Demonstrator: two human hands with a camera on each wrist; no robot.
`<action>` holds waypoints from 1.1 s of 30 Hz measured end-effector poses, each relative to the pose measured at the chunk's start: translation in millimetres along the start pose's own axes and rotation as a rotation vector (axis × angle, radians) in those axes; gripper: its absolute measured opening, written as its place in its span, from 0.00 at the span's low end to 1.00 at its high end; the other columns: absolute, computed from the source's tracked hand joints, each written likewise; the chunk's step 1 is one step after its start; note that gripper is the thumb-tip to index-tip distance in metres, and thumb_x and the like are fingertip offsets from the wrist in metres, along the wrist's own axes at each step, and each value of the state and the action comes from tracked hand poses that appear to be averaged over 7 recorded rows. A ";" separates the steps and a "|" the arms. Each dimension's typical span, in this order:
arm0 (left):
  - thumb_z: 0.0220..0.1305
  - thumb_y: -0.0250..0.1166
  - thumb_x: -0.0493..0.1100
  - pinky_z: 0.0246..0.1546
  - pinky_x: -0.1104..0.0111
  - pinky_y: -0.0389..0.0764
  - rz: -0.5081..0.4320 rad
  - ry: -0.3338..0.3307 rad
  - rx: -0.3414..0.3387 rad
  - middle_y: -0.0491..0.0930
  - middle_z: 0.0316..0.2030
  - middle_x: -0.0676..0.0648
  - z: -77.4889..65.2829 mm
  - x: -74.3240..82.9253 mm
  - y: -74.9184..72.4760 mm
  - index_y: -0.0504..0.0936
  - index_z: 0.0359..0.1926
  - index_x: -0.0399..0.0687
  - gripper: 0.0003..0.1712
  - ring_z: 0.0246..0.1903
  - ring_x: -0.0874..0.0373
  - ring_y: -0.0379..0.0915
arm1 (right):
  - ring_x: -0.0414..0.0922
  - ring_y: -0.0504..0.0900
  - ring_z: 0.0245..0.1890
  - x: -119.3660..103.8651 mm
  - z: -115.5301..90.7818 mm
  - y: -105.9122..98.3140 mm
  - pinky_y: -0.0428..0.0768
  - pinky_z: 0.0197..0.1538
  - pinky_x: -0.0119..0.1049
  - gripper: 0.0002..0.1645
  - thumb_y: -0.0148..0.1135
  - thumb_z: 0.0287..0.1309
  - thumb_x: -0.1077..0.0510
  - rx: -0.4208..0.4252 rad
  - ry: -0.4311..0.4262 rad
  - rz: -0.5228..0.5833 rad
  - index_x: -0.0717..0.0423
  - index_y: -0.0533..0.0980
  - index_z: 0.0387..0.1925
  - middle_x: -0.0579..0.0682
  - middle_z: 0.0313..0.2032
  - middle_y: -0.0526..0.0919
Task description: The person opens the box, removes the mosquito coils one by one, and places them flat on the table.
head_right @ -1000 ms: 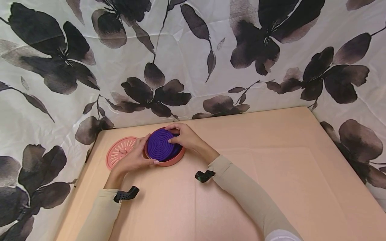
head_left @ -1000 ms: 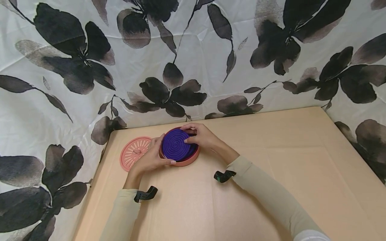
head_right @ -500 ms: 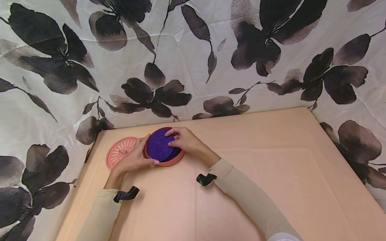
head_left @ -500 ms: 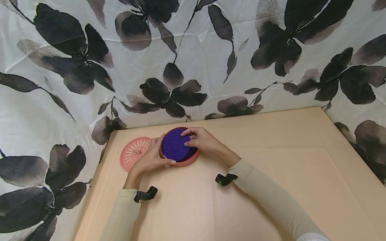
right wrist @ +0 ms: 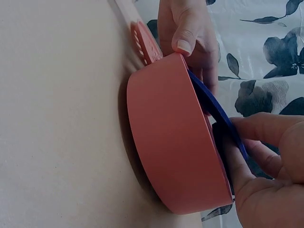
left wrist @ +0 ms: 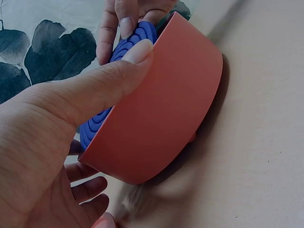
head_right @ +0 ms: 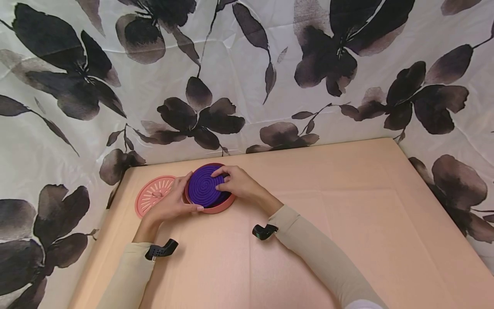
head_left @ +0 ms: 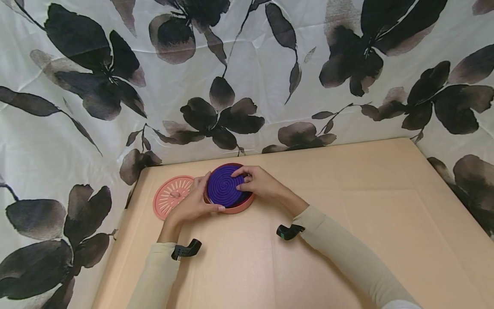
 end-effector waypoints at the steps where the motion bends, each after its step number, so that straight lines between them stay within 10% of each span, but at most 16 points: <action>1: 0.46 0.81 0.62 0.69 0.39 0.61 -0.002 0.002 0.000 0.52 0.70 0.38 -0.1 -0.2 0.2 0.41 0.82 0.53 0.74 0.68 0.41 0.55 | 0.40 0.74 0.27 0.5 0.2 0.5 0.77 0.34 0.26 0.22 0.68 0.61 0.68 0.007 -0.001 -0.004 0.58 0.79 0.57 0.53 0.43 0.78; 33: 0.43 0.82 0.62 0.69 0.40 0.60 0.025 0.015 0.008 0.52 0.69 0.38 7.8 1.5 -0.8 0.42 0.82 0.47 0.76 0.69 0.43 0.48 | 0.40 0.76 0.30 4.9 9.3 -10.9 0.81 0.37 0.28 0.23 0.66 0.63 0.67 0.077 0.001 -0.028 0.56 0.81 0.59 0.55 0.58 0.78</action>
Point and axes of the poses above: each hand's wrist, its own z-axis towards the middle knuckle, its own y-axis out of the palm, x = y × z, the point moved 2 cm from there along z, towards the middle knuckle
